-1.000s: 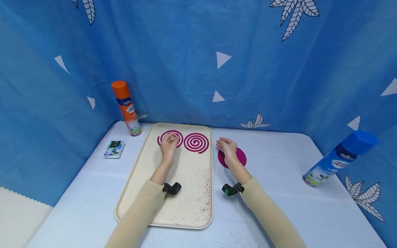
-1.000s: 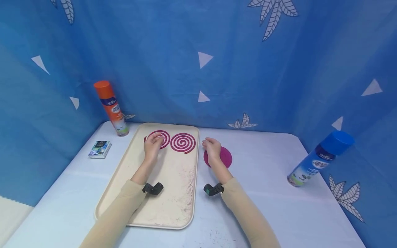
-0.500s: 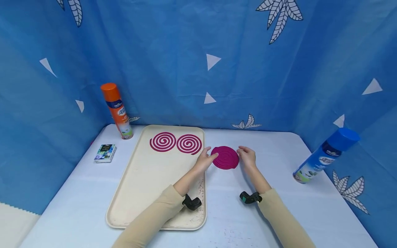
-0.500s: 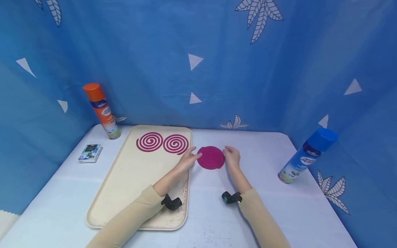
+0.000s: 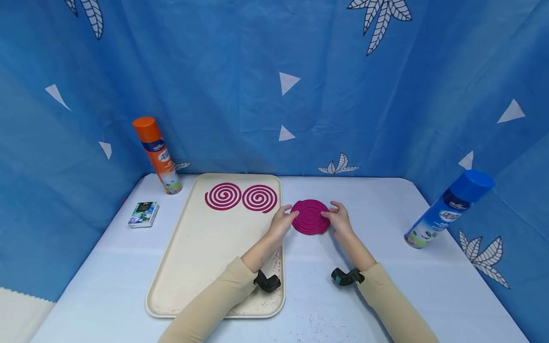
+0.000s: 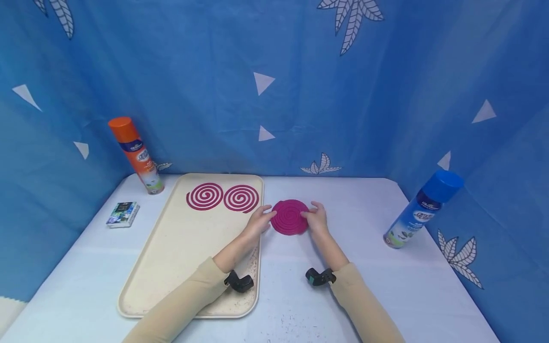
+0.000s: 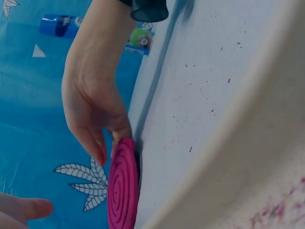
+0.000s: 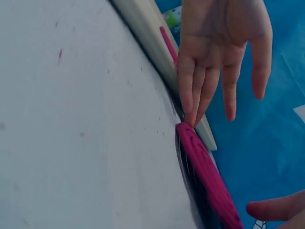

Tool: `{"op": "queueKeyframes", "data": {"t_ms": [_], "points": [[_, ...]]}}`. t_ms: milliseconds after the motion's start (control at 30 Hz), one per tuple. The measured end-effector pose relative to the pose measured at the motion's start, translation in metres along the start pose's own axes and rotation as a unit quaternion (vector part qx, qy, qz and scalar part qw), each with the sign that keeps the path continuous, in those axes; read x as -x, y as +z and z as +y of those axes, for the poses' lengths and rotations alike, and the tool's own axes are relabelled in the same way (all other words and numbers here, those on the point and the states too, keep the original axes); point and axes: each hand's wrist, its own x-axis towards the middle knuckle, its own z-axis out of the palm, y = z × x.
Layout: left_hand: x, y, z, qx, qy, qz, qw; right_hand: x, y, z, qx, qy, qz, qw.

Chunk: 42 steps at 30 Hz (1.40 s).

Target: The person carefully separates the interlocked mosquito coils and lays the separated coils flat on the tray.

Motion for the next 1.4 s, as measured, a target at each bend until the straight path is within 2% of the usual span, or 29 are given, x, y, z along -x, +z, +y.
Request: {"op": "queueKeyframes", "data": {"t_ms": [200,300,367,500,633,767,867,1000,1133,1233,1300,1400], "points": [[0.001,0.0,0.0,0.016,0.001,0.048,0.9987,0.004,0.0,-0.003,-0.056,0.009,-0.003,0.9984],[0.003,-0.005,0.003,0.032,0.027,0.07,0.9967,0.01,0.0,-0.011,-0.099,0.016,-0.014,0.9949],[0.005,-0.01,0.006,0.033,0.061,0.08,0.9944,0.017,0.002,-0.019,-0.131,0.016,-0.016,0.9911],[0.012,-0.024,0.016,0.024,0.115,0.08,0.9898,0.036,0.007,-0.038,-0.181,0.012,-0.018,0.9832],[0.024,-0.039,0.032,0.032,0.152,0.066,0.9856,0.058,0.013,-0.057,-0.211,0.007,-0.037,0.9767],[0.042,-0.056,0.051,0.048,0.186,0.055,0.9798,0.074,0.017,-0.072,-0.219,-0.016,-0.087,0.9718],[0.055,-0.067,0.062,0.047,0.2,0.047,0.9775,0.084,0.02,-0.082,-0.212,-0.039,-0.13,0.9679],[0.065,-0.074,0.068,-0.02,0.23,0.043,0.972,0.096,0.022,-0.088,-0.198,-0.063,-0.142,0.9678],[0.071,-0.072,0.068,-0.125,0.288,0.036,0.9488,0.104,0.023,-0.088,-0.196,-0.072,-0.122,0.9702],[0.076,-0.068,0.068,-0.183,0.31,0.027,0.9325,0.108,0.022,-0.09,-0.201,-0.073,-0.114,0.9702],[0.078,-0.065,0.066,-0.203,0.308,0.02,0.9292,0.111,0.022,-0.091,-0.211,-0.073,-0.112,0.9684],[0.08,-0.061,0.064,-0.206,0.294,0.019,0.9333,0.115,0.022,-0.092,-0.236,-0.077,-0.123,0.9609]]}}
